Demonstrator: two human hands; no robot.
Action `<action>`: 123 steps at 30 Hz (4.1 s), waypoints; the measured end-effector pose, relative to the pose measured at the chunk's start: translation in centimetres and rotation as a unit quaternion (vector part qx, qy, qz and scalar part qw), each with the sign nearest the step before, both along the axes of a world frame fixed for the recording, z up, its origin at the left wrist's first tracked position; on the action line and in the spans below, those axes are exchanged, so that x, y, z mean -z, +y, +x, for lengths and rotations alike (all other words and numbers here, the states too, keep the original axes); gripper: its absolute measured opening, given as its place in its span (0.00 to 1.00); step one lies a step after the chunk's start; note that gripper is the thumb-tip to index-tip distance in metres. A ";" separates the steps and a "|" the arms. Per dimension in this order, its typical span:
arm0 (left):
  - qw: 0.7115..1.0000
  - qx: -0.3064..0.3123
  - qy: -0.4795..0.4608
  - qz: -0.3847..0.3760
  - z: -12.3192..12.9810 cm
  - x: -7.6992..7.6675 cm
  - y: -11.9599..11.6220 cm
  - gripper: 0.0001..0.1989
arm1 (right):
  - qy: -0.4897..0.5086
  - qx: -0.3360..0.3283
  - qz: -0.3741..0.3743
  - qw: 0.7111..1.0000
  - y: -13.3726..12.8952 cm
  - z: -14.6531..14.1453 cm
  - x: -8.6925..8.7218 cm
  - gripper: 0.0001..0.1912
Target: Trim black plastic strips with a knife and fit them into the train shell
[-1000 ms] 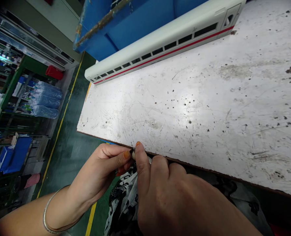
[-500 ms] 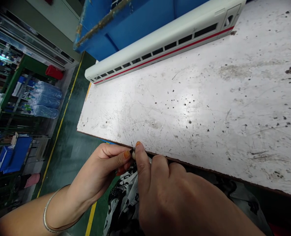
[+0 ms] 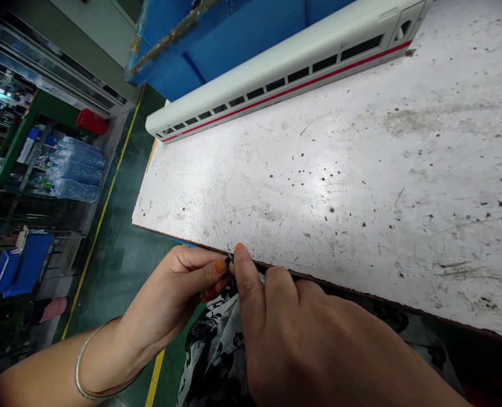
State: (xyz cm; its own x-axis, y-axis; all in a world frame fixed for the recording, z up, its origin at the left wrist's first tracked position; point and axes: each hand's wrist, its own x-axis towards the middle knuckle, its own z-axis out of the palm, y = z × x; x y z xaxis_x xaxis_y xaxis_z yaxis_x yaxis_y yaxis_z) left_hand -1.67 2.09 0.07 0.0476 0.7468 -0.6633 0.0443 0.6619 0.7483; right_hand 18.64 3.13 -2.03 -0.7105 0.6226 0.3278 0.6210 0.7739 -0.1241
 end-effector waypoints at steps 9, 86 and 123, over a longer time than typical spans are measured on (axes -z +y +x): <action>1.000 0.002 -0.009 -0.007 -0.1 0.2 -0.2 0.18 | -0.006 -0.010 0.012 1.000 0.2 -0.1 0.0 0.33; 0.490 0.231 0.601 0.587 -1.1 -8.2 -3.0 0.08 | 0.062 -0.005 -0.055 0.997 0.4 0.1 3.0 0.39; 0.295 0.219 0.691 0.623 -3.5 -13.3 0.0 0.07 | 0.100 -0.040 -0.088 0.990 1.1 0.7 3.7 0.38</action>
